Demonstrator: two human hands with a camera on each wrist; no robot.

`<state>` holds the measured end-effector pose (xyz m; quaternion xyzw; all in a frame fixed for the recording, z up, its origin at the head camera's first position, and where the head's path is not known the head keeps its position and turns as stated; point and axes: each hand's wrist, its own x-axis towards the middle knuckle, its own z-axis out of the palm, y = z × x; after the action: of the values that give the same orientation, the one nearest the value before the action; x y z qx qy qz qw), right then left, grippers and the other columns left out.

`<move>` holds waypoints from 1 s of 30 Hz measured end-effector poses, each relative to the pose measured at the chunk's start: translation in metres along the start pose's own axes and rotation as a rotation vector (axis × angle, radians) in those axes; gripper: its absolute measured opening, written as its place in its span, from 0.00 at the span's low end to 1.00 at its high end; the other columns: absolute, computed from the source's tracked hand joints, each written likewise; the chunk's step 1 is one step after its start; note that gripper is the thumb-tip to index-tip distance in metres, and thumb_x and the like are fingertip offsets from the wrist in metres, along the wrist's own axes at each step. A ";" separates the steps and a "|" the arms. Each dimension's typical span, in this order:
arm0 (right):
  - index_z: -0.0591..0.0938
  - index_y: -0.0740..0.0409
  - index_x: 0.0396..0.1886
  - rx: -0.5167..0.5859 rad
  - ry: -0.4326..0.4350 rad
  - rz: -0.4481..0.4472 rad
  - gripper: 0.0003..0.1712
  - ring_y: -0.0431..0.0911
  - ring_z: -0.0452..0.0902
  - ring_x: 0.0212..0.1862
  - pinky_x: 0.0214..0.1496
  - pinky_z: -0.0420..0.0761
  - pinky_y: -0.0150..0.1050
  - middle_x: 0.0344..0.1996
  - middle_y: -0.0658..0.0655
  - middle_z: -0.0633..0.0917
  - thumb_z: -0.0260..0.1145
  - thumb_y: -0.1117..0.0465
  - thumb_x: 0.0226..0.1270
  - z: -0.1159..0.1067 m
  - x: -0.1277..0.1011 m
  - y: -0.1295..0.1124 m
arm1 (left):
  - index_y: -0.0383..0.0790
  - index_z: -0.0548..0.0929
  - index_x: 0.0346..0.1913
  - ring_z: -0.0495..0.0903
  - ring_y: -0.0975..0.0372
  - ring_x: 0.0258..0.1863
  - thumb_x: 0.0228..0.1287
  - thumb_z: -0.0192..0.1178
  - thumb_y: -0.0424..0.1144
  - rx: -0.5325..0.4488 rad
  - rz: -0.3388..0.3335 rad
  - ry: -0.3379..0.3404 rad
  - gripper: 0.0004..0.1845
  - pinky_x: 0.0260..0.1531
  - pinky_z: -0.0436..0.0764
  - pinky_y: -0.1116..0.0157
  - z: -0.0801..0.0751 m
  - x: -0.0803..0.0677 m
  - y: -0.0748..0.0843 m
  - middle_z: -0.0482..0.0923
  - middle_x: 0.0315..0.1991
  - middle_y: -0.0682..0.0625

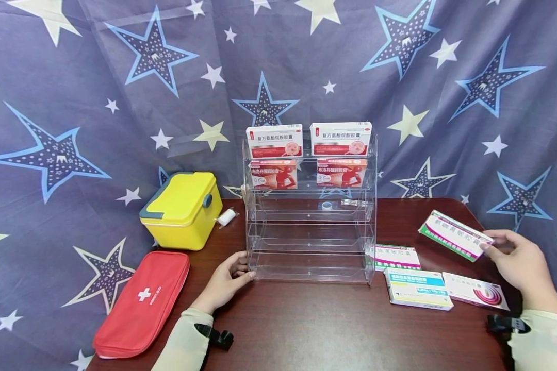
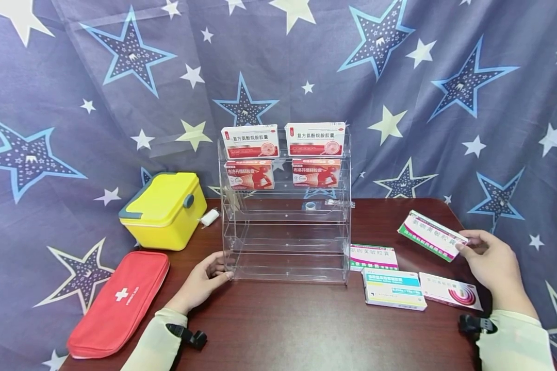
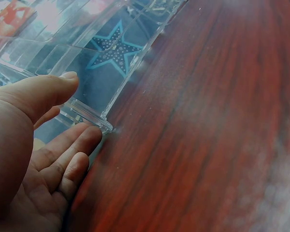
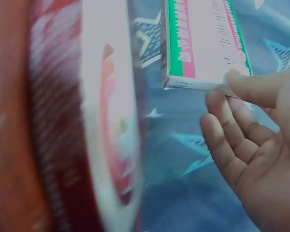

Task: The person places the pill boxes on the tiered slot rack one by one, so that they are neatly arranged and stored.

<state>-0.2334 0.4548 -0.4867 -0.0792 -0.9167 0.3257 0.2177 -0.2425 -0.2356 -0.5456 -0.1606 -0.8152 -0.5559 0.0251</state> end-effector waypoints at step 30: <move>0.88 0.54 0.48 0.299 -0.016 -0.658 0.14 0.42 0.85 0.33 0.36 0.84 0.40 0.36 0.50 0.89 0.79 0.64 0.64 0.087 0.007 -0.310 | 0.37 0.76 0.70 0.83 0.48 0.49 0.67 0.73 0.32 -0.006 -0.011 0.003 0.30 0.53 0.81 0.57 0.001 0.001 0.002 0.84 0.53 0.39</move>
<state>-0.2801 0.1679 -0.3483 0.2552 -0.8369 0.3695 0.3129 -0.2425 -0.2340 -0.5439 -0.1552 -0.8144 -0.5586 0.0229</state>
